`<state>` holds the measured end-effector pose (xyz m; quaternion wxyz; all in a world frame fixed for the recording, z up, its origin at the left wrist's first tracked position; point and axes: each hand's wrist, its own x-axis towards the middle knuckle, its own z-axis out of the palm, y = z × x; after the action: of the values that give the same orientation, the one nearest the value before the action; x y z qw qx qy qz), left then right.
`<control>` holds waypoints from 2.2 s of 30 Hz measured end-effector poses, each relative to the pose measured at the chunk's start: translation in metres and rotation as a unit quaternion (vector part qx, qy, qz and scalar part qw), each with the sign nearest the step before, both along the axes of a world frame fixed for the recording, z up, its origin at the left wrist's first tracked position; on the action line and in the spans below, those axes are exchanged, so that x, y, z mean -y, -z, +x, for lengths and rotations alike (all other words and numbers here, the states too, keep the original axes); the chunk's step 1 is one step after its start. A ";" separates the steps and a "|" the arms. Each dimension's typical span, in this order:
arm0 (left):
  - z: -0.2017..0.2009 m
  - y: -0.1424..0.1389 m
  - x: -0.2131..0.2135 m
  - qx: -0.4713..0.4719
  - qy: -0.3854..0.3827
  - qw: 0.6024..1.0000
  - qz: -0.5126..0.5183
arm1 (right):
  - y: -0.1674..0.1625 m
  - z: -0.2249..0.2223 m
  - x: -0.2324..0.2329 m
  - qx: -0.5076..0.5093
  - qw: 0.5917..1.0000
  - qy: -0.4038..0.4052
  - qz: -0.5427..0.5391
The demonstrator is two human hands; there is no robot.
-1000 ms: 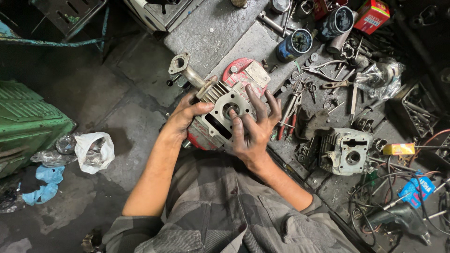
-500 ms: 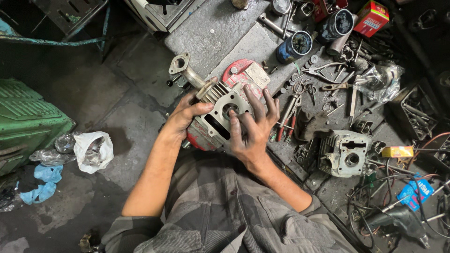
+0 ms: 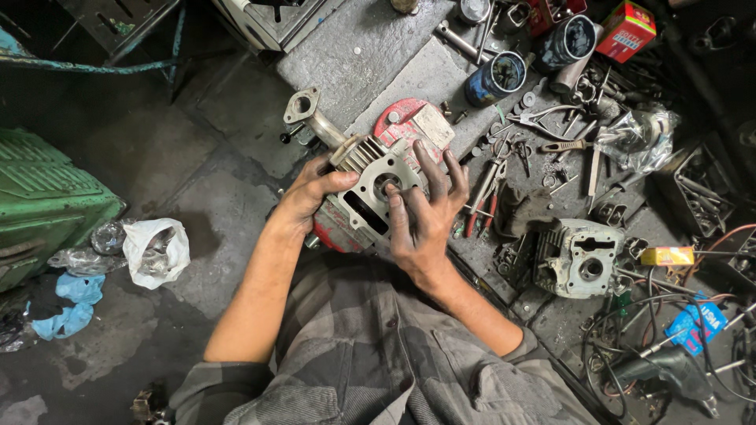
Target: The person works on a small engine cylinder head at a cluttered workbench. They fit a valve into the head, use a lapping stick to rotate and seat the valve, insert additional valves by hand, and finally tap the valve stems with a long rod to seat them.
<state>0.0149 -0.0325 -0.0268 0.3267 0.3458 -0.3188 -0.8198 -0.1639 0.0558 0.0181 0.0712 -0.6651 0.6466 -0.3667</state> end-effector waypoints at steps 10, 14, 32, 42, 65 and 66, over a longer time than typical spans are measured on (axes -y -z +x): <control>-0.001 0.000 -0.001 -0.013 -0.004 1.000 0.023 | 0.001 0.003 0.001 -0.031 0.999 0.002 0.017; -0.001 0.001 -0.001 -0.021 -0.008 1.000 0.022 | 0.003 0.001 0.002 -0.004 1.000 0.005 -0.011; 0.000 -0.005 -0.002 -0.024 -0.007 0.999 0.024 | 0.001 0.002 0.000 0.008 1.000 0.005 -0.001; -0.002 -0.001 -0.001 -0.023 -0.011 1.000 0.007 | -0.001 0.003 0.001 -0.027 1.000 0.004 0.002; -0.003 0.003 0.000 -0.020 -0.020 1.000 0.006 | 0.002 0.001 0.000 -0.010 1.000 -0.004 0.001; -0.003 0.003 -0.001 -0.016 -0.020 1.000 0.006 | 0.002 0.002 0.000 -0.018 1.000 -0.004 0.006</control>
<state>0.0124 -0.0316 -0.0302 0.3456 0.3412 -0.3018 -0.8204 -0.1618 0.0555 0.0161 0.0651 -0.6736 0.6471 -0.3511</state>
